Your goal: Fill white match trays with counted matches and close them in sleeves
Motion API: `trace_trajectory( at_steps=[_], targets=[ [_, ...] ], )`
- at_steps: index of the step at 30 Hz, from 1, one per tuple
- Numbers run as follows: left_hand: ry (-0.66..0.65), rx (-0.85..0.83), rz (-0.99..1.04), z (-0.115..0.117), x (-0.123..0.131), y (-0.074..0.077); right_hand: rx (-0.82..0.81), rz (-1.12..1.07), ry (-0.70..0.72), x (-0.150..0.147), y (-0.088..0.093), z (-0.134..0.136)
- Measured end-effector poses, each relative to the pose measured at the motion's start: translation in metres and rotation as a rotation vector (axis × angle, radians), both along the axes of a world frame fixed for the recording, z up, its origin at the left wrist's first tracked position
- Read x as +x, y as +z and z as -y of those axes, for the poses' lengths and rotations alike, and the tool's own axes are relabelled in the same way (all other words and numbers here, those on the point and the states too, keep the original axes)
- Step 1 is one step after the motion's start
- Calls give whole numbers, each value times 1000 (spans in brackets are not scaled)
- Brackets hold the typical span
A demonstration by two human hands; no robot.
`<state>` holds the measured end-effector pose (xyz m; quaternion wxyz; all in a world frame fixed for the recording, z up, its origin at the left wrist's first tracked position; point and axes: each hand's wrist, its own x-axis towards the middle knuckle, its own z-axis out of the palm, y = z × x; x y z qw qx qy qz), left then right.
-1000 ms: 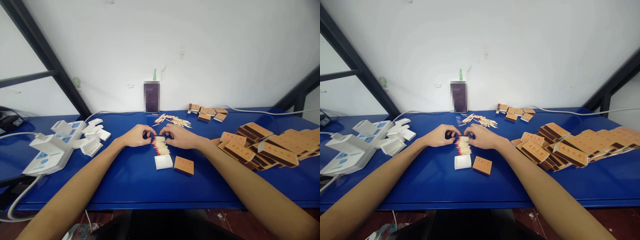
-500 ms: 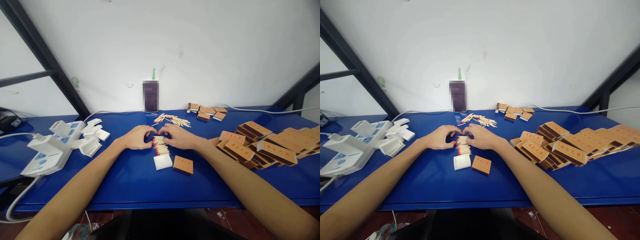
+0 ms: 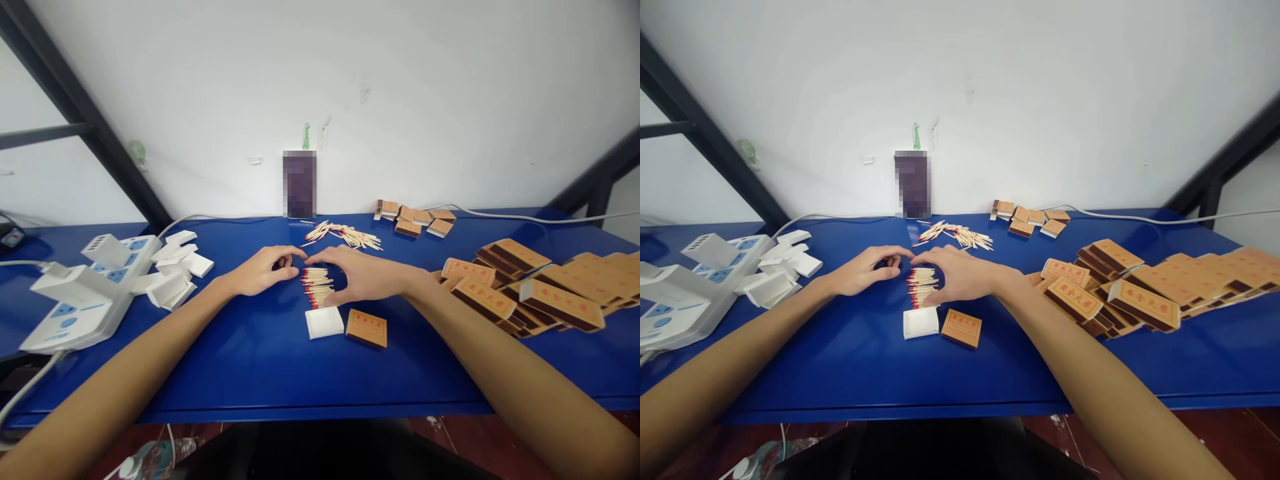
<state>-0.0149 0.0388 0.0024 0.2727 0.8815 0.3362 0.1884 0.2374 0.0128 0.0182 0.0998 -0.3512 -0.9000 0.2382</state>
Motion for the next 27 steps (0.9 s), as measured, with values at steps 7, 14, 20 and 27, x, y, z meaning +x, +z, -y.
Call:
trace_trajectory(
  at_steps=[7, 14, 20, 27],
  targets=[
    [24, 104, 48, 7, -4, -10, 56, 38, 10, -3, -2, 4],
    [11, 280, -121, 13, -3, -6, 82, 5, 14, -6, -7, 3],
    [17, 317, -228, 16, -3, -4, 134, -19, 10, -8, -14, 1],
    [14, 311, -265, 20, -1, -2, 166, -34, -2, -12, -15, 1]
  ],
)
